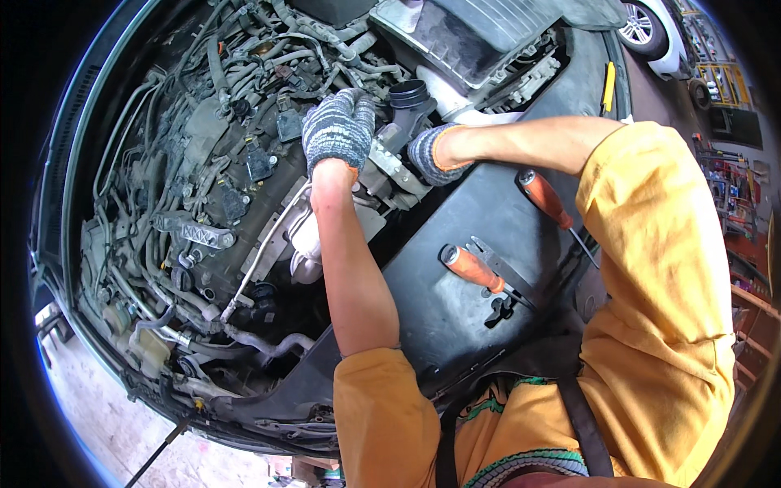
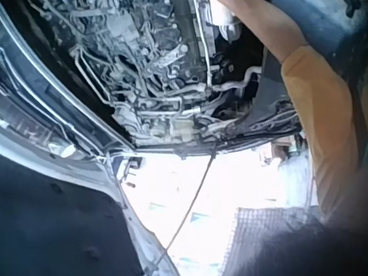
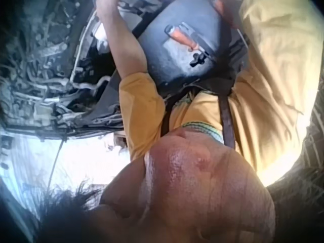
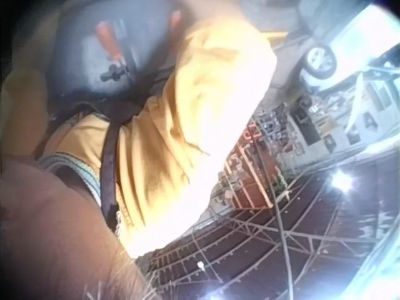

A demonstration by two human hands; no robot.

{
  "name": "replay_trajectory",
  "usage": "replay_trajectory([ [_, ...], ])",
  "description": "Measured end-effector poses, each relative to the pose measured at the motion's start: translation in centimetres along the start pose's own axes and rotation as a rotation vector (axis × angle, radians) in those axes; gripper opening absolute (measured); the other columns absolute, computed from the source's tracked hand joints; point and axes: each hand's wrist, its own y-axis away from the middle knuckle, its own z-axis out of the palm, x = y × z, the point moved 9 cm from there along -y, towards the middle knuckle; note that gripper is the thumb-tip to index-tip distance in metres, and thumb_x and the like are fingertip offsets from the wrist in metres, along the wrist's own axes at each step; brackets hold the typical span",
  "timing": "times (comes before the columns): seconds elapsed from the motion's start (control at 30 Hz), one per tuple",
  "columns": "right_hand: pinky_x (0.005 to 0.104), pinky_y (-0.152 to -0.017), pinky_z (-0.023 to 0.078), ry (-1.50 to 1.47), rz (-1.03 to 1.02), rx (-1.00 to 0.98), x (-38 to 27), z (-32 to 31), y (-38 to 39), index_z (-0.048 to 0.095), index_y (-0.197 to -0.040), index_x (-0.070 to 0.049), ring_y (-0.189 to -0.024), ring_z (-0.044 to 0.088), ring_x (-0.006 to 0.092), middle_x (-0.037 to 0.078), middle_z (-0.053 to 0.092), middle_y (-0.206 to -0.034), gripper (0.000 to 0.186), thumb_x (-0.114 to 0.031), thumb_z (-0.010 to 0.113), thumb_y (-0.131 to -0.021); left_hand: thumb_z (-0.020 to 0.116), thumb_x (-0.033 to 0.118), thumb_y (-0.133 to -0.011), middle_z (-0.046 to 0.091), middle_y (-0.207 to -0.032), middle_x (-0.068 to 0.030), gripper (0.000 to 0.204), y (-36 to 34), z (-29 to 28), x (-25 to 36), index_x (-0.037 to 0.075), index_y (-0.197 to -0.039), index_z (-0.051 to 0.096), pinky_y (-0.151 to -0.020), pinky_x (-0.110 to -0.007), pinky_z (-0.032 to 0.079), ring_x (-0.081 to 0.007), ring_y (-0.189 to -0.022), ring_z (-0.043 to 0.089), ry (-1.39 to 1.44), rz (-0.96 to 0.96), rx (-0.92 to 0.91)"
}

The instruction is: The person works on a car engine with the hood open, using both hands to manipulate and adjust components within the engine bay. The person repeatedly reaches into the engine compartment, handling hoses and metal parts while tools rest on the fender.

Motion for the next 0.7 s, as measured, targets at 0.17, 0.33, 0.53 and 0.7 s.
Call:
replay_trajectory([
  [0.17, 0.0424, -0.074, 0.053, -0.025, 0.052, 0.091, -0.8, -1.6, 1.9, 0.071, -0.089, -0.001, -0.089, 0.068, 0.0311, 0.020, 0.068, -0.093, 0.029, -0.027, 0.060, -0.080, 0.054, 0.031, -0.090, 0.066, -0.104, -0.0183, 0.032, 0.1, -0.2, -0.5, 0.006, -0.105, 0.067, -0.088, -0.041, 0.047, -0.0350, -0.100, 0.061, -0.022, -0.007, -0.008],
  [0.33, 0.0415, -0.074, 0.054, -0.054, 0.081, 0.075, -0.7, -2.9, 3.2, 0.072, -0.086, -0.002, -0.087, 0.067, 0.0335, 0.019, 0.069, -0.091, 0.025, -0.023, 0.062, -0.076, 0.054, 0.031, -0.090, 0.065, -0.104, -0.0189, 0.032, 0.0, 0.0, -0.5, 0.006, -0.104, 0.067, -0.088, -0.042, 0.047, -0.0354, -0.100, 0.061, -0.020, 0.000, 0.009],
  [0.53, 0.0417, -0.078, 0.052, -0.009, 0.158, 0.257, 1.2, -7.2, 5.0, 0.070, -0.098, -0.005, -0.094, 0.065, 0.0336, 0.016, 0.068, -0.102, 0.028, -0.022, 0.058, -0.079, 0.054, 0.033, -0.090, 0.065, -0.104, -0.0195, 0.033, 0.2, -0.2, -0.5, 0.005, -0.104, 0.067, -0.087, -0.042, 0.046, -0.0363, -0.099, 0.060, -0.013, 0.002, 0.015],
  [0.7, 0.0406, -0.075, 0.052, -0.268, 0.109, 0.602, 2.4, -8.6, 6.1, 0.071, -0.091, -0.007, -0.088, 0.065, 0.0334, 0.015, 0.069, -0.092, 0.024, -0.016, 0.057, -0.074, 0.054, 0.032, -0.091, 0.065, -0.104, -0.0197, 0.033, 0.1, -0.1, -0.3, 0.005, -0.104, 0.067, -0.088, -0.042, 0.046, -0.0362, -0.100, 0.060, -0.027, 0.015, 0.020],
])
